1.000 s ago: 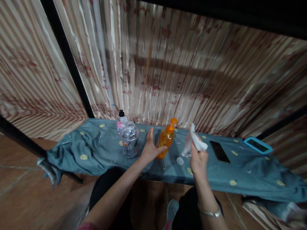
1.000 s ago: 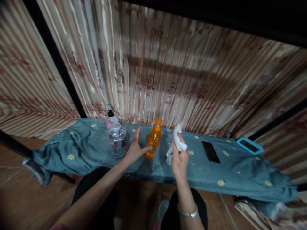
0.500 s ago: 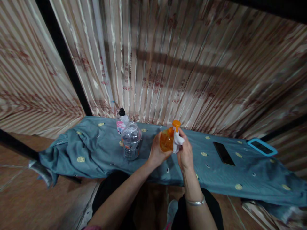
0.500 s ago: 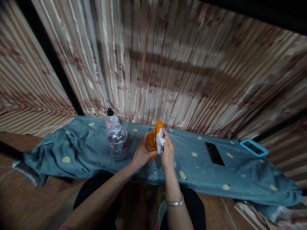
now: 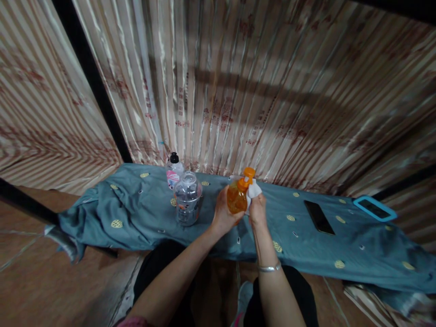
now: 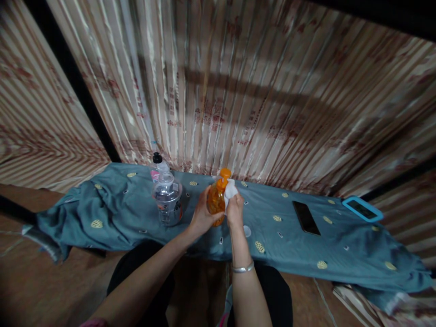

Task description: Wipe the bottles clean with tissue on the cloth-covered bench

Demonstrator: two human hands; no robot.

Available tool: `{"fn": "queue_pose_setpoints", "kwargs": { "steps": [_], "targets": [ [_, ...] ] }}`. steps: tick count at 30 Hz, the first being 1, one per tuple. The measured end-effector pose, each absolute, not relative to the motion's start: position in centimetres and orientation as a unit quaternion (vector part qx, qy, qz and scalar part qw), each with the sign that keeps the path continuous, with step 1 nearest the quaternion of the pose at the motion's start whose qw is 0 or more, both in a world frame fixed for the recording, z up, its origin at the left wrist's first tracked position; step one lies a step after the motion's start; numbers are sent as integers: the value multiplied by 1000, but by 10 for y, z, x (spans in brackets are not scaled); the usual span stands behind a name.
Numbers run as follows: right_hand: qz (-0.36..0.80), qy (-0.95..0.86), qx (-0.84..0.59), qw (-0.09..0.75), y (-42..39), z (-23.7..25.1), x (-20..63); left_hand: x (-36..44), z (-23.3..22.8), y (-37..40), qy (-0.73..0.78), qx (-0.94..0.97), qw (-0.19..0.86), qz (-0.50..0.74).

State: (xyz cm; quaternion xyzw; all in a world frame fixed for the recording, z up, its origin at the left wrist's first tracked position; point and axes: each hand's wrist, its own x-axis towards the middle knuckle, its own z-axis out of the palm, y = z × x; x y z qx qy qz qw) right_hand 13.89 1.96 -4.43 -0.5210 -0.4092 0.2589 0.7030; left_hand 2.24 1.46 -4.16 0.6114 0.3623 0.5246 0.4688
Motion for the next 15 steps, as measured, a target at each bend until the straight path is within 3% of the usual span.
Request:
{"fn": "queue_pose_setpoints", "kwargs": {
  "steps": [8,15],
  "targets": [
    [301,-382,-539,687,-18,-69,128,18,-53,22,360,639,444,515],
    [159,-522,-586,599,-21,-16,127,26,-60,19,352,671,404,514]
  ]
}}
